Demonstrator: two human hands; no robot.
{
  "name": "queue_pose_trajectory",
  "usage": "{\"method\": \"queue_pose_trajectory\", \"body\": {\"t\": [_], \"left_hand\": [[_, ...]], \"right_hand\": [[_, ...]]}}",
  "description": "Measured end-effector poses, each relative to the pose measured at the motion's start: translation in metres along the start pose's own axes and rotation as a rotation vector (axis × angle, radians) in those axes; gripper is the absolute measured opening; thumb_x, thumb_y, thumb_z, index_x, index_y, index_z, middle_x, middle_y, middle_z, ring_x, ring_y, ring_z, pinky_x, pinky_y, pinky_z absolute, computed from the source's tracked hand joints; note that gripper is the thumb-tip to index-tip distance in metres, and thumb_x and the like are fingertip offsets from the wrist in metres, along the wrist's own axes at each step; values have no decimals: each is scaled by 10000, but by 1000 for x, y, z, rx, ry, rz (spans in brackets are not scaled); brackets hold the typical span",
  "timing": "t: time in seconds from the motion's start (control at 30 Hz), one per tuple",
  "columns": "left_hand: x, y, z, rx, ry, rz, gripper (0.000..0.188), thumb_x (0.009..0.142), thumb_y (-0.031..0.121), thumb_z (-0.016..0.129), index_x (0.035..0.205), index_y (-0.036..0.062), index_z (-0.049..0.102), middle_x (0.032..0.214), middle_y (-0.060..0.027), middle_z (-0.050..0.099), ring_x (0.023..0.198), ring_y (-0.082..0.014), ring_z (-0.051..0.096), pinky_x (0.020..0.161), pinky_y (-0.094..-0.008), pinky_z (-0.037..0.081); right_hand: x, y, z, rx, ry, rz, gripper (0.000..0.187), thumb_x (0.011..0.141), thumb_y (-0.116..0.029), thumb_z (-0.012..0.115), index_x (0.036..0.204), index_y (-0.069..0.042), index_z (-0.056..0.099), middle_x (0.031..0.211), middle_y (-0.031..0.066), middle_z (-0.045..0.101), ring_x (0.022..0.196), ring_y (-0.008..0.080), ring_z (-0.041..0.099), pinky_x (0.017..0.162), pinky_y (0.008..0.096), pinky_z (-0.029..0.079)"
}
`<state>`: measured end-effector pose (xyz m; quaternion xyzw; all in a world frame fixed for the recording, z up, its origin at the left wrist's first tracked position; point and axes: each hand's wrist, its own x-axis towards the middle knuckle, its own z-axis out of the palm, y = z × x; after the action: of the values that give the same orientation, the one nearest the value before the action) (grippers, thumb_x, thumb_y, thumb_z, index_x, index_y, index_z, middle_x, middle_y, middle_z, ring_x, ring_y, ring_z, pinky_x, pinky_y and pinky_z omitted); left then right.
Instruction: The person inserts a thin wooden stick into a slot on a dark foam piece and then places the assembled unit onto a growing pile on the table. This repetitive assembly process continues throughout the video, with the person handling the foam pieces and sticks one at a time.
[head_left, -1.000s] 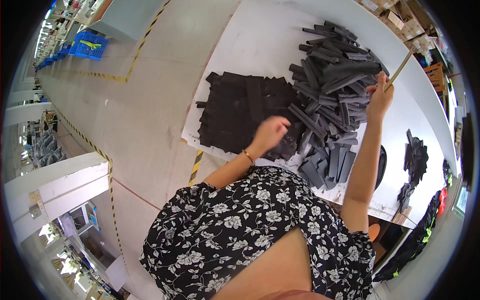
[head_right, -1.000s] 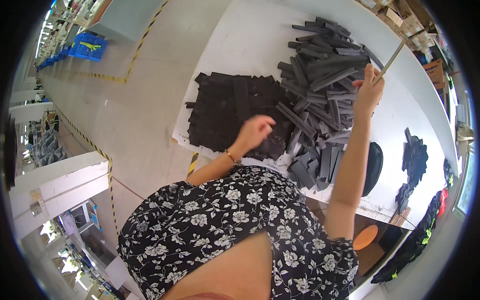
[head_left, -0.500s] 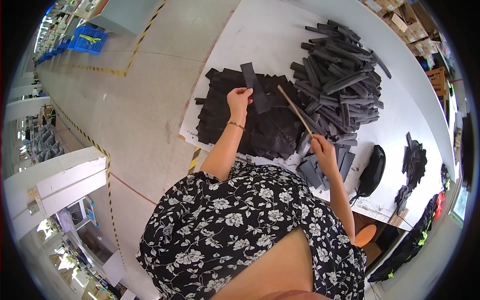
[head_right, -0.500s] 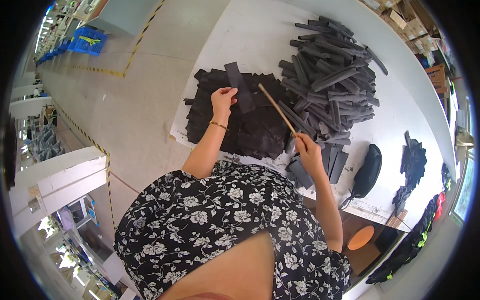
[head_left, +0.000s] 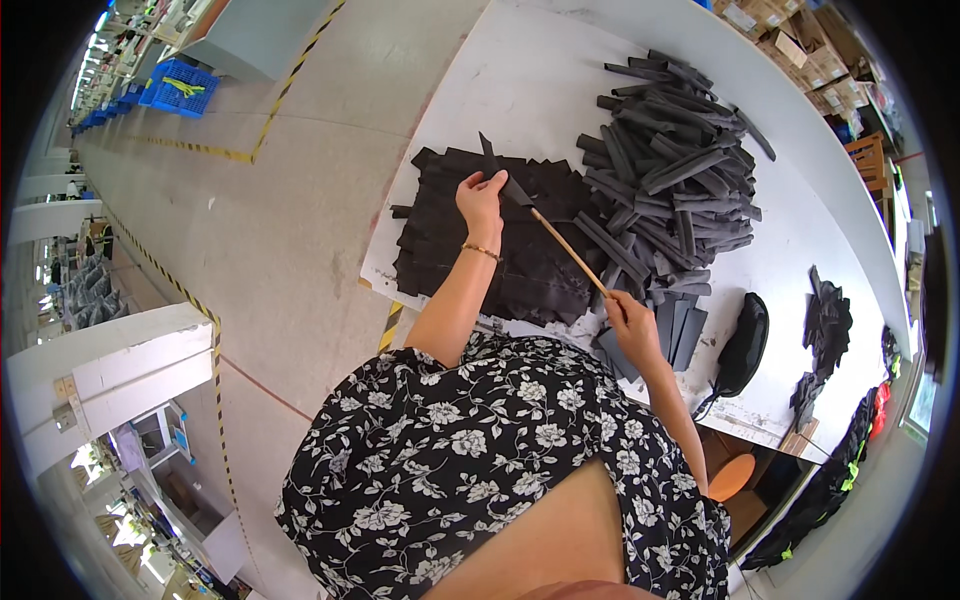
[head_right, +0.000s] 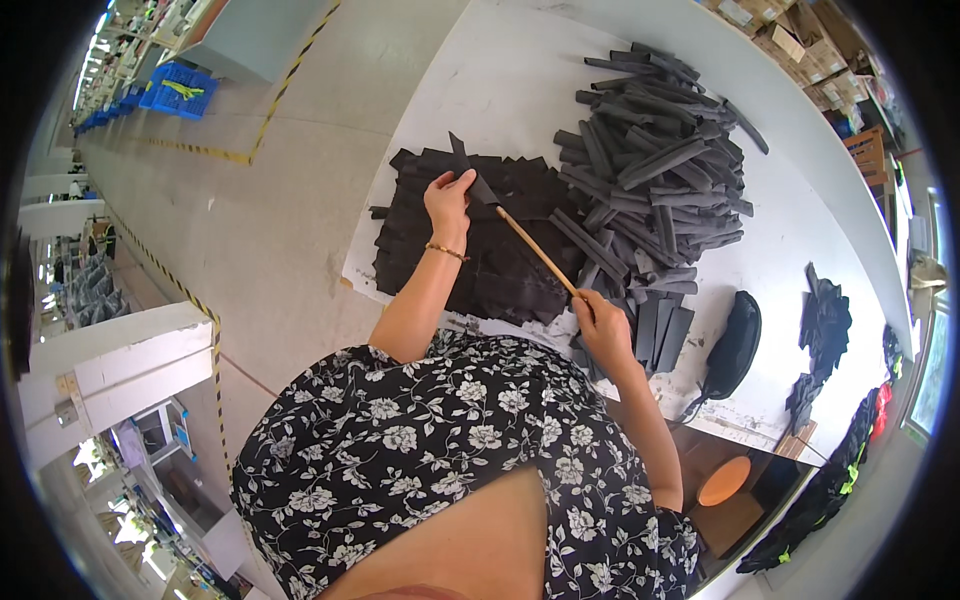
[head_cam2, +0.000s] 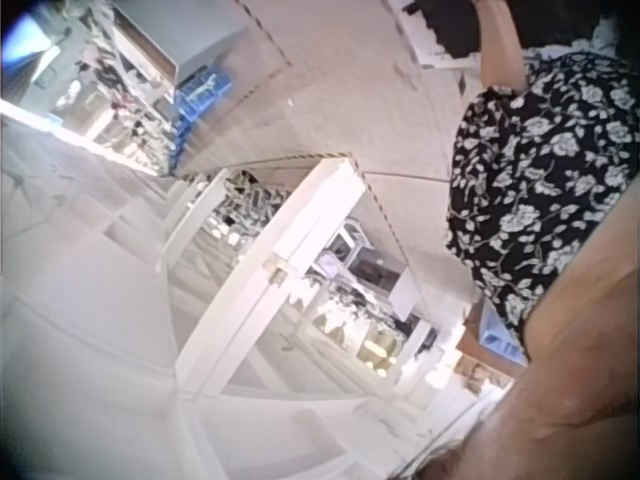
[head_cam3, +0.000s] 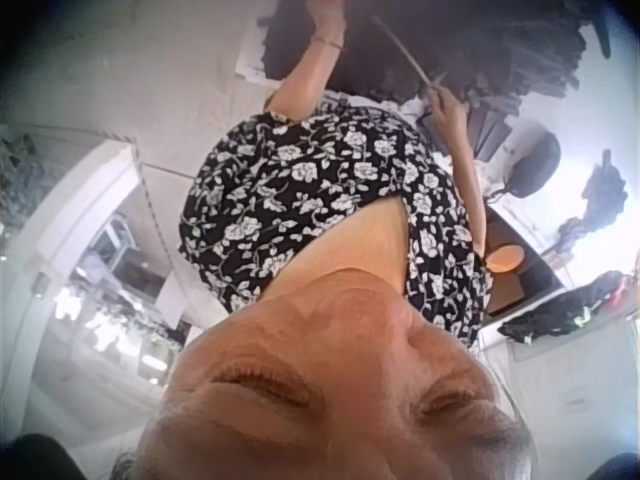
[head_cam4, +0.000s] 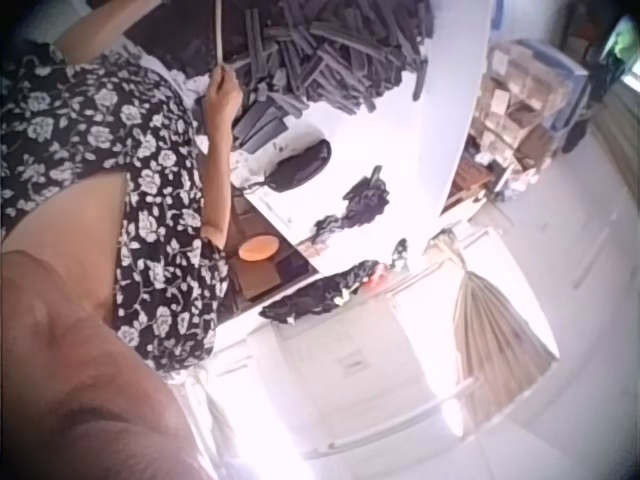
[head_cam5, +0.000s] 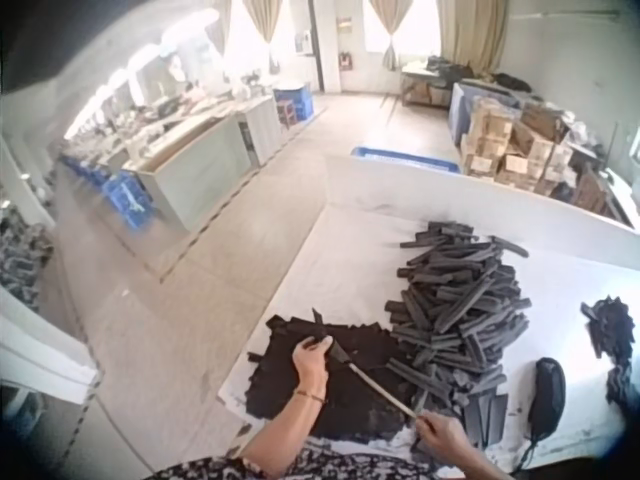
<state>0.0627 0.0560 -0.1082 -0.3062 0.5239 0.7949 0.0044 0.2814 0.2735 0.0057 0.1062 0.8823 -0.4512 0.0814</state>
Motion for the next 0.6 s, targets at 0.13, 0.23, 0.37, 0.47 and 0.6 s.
{"method": "queue_pose_trajectory", "body": {"t": [0.13,0.23,0.37,0.47,0.6], "left_hand": [[-29,-8,14,39,-76,34,548,721,63,823,1153,-54,506,789,-49,604,602,-108,535,541,-243,442],[-76,-16,19,90,-215,-75,556,718,96,833,1150,-47,512,785,-35,596,584,-100,529,519,-234,428],[-104,-18,1,94,-497,-262,524,771,215,808,1169,21,529,792,-16,596,593,-82,530,526,-214,428],[-93,24,6,30,-423,-145,321,917,310,655,1110,76,549,790,-44,610,677,-136,612,623,-280,510],[-96,7,14,-438,-504,-293,219,1006,236,513,1082,35,553,825,-108,618,775,-261,648,713,-405,553]], "right_hand": [[23,2,22,-53,10,-3,246,954,-155,530,1166,-33,558,712,186,614,679,355,639,624,409,484],[46,-18,41,10,18,27,343,963,-104,441,1304,-79,464,687,172,609,653,337,635,636,414,489],[62,-8,60,211,32,-10,382,935,-33,407,1308,-78,477,671,105,588,618,196,595,613,336,479],[54,3,62,243,-55,-15,361,938,-25,411,1286,-67,495,668,82,570,604,145,559,590,294,454],[50,-7,77,211,24,-51,347,955,-40,417,1295,-59,481,668,94,556,592,164,553,591,299,452]]}}
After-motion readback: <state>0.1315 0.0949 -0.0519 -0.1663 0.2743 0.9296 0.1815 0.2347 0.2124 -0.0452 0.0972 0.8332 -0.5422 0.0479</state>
